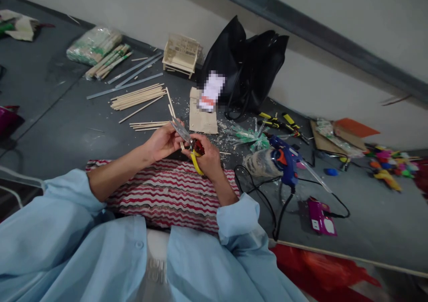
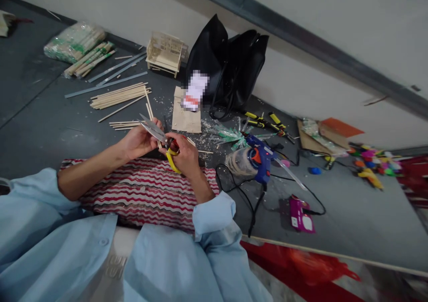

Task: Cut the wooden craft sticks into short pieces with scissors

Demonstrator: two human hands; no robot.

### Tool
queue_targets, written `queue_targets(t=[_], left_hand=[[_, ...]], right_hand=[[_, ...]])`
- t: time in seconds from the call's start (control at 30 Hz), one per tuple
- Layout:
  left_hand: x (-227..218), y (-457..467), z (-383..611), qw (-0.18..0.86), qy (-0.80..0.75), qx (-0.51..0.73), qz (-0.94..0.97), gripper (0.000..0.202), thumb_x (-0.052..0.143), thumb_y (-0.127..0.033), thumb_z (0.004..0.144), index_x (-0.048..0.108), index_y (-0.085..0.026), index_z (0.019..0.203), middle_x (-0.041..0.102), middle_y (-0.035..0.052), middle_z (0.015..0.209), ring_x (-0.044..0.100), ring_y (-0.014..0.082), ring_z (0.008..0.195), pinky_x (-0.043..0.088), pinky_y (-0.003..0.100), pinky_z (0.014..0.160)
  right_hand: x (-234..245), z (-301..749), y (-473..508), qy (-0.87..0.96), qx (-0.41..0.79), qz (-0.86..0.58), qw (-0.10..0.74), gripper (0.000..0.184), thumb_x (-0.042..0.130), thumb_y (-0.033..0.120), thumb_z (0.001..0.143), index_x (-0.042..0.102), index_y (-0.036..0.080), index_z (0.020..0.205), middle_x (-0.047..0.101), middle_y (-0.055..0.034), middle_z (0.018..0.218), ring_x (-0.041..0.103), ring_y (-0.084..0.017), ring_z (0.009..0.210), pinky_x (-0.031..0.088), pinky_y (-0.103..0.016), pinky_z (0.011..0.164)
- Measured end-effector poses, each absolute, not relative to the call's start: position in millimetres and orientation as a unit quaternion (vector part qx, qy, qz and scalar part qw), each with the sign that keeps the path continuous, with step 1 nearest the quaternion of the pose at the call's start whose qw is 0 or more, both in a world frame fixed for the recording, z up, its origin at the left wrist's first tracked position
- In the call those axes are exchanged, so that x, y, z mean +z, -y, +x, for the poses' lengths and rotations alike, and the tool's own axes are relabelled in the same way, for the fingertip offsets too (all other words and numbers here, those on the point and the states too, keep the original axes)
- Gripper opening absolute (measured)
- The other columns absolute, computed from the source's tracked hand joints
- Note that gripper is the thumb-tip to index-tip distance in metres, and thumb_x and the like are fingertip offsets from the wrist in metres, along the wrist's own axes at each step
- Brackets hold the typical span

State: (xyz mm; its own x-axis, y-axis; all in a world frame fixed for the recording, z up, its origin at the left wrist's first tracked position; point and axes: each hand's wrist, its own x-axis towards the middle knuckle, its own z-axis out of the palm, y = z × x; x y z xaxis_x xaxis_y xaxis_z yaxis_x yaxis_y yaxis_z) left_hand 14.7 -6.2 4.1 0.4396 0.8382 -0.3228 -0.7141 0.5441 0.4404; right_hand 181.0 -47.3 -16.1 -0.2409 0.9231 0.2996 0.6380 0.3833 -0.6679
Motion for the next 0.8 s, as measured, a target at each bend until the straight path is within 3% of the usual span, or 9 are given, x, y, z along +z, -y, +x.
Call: queue_targets(t=[0.23,0.47,0.8], left_hand=[[0.2,3.2,12.8,0.838,-0.247,0.470,0.123,0.026,0.045,-0.009,0.093,0.051,-0.015,0.069,0.043,-0.0049,0.060,0.040,0.0050,0.044,0.050,0.016,0.053],[4.5,8.1,15.1,0.842,-0.243,0.465,0.121,0.030,0.047,-0.011,0.093,0.044,-0.016,0.064,0.037,-0.0054,0.059,0.036,0.0052,0.044,0.049,0.018,0.051],[5.7,9.4,16.8,0.835,-0.235,0.476,0.145,0.035,0.036,-0.011,0.097,0.046,-0.015,0.064,0.035,-0.0049,0.057,0.033,0.0054,0.043,0.044,0.015,0.047]], right_hand=[[-20.3,184.7,46.3,0.759,0.206,-0.515,0.342,0.035,0.068,0.040,0.084,0.064,0.023,0.115,0.070,-0.0024,0.096,0.063,-0.017,0.081,0.048,-0.028,0.075],[-22.0,183.7,46.3,0.754,0.200,-0.518,0.352,0.035,0.067,0.042,0.084,0.064,0.023,0.113,0.069,-0.0016,0.093,0.062,-0.016,0.078,0.048,-0.027,0.074],[-18.9,181.5,48.3,0.750,0.205,-0.525,0.346,0.032,0.065,0.042,0.085,0.064,0.024,0.111,0.070,-0.0009,0.092,0.062,-0.015,0.076,0.047,-0.026,0.073]])
